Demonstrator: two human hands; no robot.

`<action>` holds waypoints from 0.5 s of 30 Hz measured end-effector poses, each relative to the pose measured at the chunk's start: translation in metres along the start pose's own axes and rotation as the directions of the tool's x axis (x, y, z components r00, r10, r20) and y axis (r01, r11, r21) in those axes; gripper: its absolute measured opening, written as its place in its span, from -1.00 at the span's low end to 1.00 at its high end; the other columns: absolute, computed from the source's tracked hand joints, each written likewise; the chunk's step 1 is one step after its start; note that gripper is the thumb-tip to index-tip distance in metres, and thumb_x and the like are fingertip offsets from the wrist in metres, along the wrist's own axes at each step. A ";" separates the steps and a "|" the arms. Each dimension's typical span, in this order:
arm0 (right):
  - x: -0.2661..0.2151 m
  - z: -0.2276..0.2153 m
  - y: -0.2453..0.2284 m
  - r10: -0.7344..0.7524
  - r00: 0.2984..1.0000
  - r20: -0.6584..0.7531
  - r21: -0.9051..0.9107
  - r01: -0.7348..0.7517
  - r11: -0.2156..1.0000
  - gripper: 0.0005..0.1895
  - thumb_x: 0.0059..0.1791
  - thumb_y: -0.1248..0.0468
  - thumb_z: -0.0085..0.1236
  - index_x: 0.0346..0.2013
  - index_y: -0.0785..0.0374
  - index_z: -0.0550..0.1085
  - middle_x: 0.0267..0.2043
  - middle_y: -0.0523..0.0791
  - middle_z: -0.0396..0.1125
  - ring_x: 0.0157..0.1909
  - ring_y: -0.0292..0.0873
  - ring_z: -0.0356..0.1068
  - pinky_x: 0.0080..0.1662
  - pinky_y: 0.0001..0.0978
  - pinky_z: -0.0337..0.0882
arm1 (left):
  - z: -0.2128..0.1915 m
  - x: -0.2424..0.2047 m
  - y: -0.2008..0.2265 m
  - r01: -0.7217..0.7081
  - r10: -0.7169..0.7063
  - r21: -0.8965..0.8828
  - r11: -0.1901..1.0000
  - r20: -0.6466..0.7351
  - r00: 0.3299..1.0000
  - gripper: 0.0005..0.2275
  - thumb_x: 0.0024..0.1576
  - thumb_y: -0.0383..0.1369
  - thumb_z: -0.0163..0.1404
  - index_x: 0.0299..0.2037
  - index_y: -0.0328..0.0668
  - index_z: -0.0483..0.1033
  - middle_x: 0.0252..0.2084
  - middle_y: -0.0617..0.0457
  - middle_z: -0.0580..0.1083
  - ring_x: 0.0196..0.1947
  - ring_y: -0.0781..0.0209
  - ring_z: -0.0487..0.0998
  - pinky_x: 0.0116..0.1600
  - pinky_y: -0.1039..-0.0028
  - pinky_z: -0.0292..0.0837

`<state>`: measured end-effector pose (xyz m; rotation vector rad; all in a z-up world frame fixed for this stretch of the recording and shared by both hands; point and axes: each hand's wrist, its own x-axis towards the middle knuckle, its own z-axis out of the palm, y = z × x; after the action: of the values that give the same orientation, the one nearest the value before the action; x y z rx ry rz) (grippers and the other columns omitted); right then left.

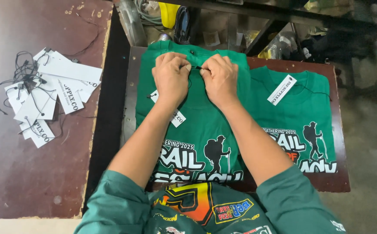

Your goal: The person attaches white tags to the neck of green t-shirts using a small black fastener. They thread the tag string through the fastener, secure it to the shirt collar, and then move the completed shirt to a stack on the right.

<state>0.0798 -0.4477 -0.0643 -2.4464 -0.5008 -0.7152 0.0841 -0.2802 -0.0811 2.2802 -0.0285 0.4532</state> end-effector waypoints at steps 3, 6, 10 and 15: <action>0.000 0.001 0.002 -0.011 1.000 0.001 -0.007 0.011 1.000 -0.81 -0.11 0.31 0.36 -0.40 0.06 0.45 -0.36 -0.23 0.24 -0.16 -0.03 0.36 -0.14 -0.06 0.27 | 0.002 0.003 0.000 0.034 -0.034 -0.005 0.999 0.011 0.999 -0.96 0.08 -0.28 0.20 -0.37 0.11 0.60 -0.15 0.41 0.46 0.20 0.28 0.34 0.09 0.26 0.25; 0.001 0.000 0.000 0.002 1.000 0.005 -0.017 -0.002 1.000 -0.81 -0.11 0.31 0.36 -0.40 0.06 0.45 -0.36 -0.23 0.25 -0.16 -0.04 0.36 -0.13 -0.07 0.27 | 0.004 0.004 -0.003 0.059 -0.058 -0.025 0.998 0.037 0.998 -0.96 0.09 -0.26 0.19 -0.37 0.14 0.59 -0.15 0.43 0.47 0.20 0.30 0.33 0.11 0.27 0.23; 0.001 0.000 0.000 0.005 1.000 0.005 -0.017 -0.005 1.000 -0.82 -0.11 0.30 0.35 -0.40 0.07 0.45 -0.36 -0.23 0.24 -0.15 -0.05 0.36 -0.11 -0.07 0.27 | -0.003 0.005 0.004 0.068 -0.065 -0.055 0.996 0.064 0.996 -0.95 0.08 -0.28 0.18 -0.40 0.13 0.59 -0.18 0.43 0.48 0.20 0.31 0.34 0.12 0.29 0.21; 0.000 0.001 0.000 0.009 1.000 -0.003 -0.018 -0.009 1.000 -0.82 -0.10 0.30 0.34 -0.40 0.07 0.45 -0.37 -0.23 0.25 -0.16 -0.05 0.36 -0.11 -0.07 0.27 | -0.005 0.005 0.005 0.076 -0.072 -0.048 0.996 0.070 0.995 -0.96 0.07 -0.26 0.18 -0.40 0.14 0.60 -0.17 0.43 0.50 0.21 0.29 0.35 0.12 0.26 0.22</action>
<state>0.0804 -0.4470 -0.0645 -2.4623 -0.4832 -0.7227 0.0863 -0.2793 -0.0729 2.2379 0.0099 0.3324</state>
